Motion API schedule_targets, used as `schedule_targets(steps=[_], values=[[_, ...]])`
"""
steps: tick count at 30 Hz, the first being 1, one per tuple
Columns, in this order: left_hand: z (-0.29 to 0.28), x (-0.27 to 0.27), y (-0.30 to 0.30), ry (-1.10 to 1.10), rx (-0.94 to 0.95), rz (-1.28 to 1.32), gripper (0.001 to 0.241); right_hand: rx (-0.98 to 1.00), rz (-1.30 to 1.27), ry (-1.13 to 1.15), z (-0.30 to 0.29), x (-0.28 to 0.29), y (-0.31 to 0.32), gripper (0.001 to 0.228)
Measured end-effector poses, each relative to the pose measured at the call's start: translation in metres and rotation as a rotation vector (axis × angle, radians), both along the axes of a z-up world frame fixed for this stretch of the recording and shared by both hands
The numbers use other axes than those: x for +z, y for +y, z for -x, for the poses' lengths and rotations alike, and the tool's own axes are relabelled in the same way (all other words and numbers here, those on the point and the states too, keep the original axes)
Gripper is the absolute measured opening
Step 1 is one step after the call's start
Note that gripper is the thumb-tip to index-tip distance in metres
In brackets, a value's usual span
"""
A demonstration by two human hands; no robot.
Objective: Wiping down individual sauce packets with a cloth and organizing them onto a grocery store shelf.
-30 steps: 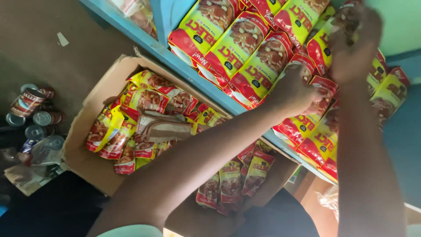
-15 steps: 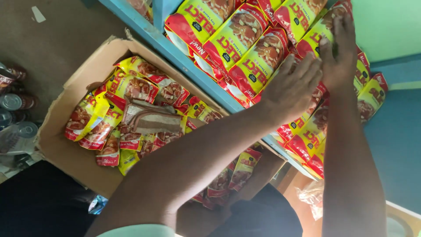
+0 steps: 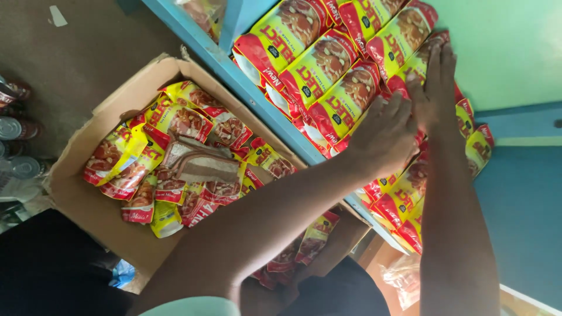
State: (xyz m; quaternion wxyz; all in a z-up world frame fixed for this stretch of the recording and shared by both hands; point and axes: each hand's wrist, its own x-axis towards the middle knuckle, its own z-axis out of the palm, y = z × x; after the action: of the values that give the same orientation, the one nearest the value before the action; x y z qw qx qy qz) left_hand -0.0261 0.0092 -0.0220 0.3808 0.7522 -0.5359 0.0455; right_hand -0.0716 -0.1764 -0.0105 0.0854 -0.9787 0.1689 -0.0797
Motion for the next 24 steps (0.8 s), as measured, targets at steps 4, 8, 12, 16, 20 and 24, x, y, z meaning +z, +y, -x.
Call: schedule_targets(steps=[4,8,12,16,20,24], values=[[0.005,0.030,0.066,0.095,-0.082,0.141,0.028,-0.105,-0.008,0.038,0.000,-0.007,-0.002,0.065],[0.028,0.036,0.148,0.394,-0.129,0.348,0.023,0.029,0.092,-0.005,-0.006,0.003,-0.003,0.063],[0.041,0.030,0.215,0.482,-0.022,0.468,0.015,-0.007,0.094,-0.306,-0.004,0.006,0.030,0.050],[0.058,-0.028,0.250,0.421,0.024,0.195,0.020,0.094,0.062,-0.558,-0.023,0.017,0.095,0.048],[0.038,-0.025,0.251,0.451,-0.144,0.076,0.019,0.176,-0.153,-0.189,-0.016,0.070,0.208,0.064],[0.020,-0.049,0.257,0.150,-0.418,-0.223,0.022,0.225,-0.596,0.554,-0.010,0.142,0.297,0.072]])
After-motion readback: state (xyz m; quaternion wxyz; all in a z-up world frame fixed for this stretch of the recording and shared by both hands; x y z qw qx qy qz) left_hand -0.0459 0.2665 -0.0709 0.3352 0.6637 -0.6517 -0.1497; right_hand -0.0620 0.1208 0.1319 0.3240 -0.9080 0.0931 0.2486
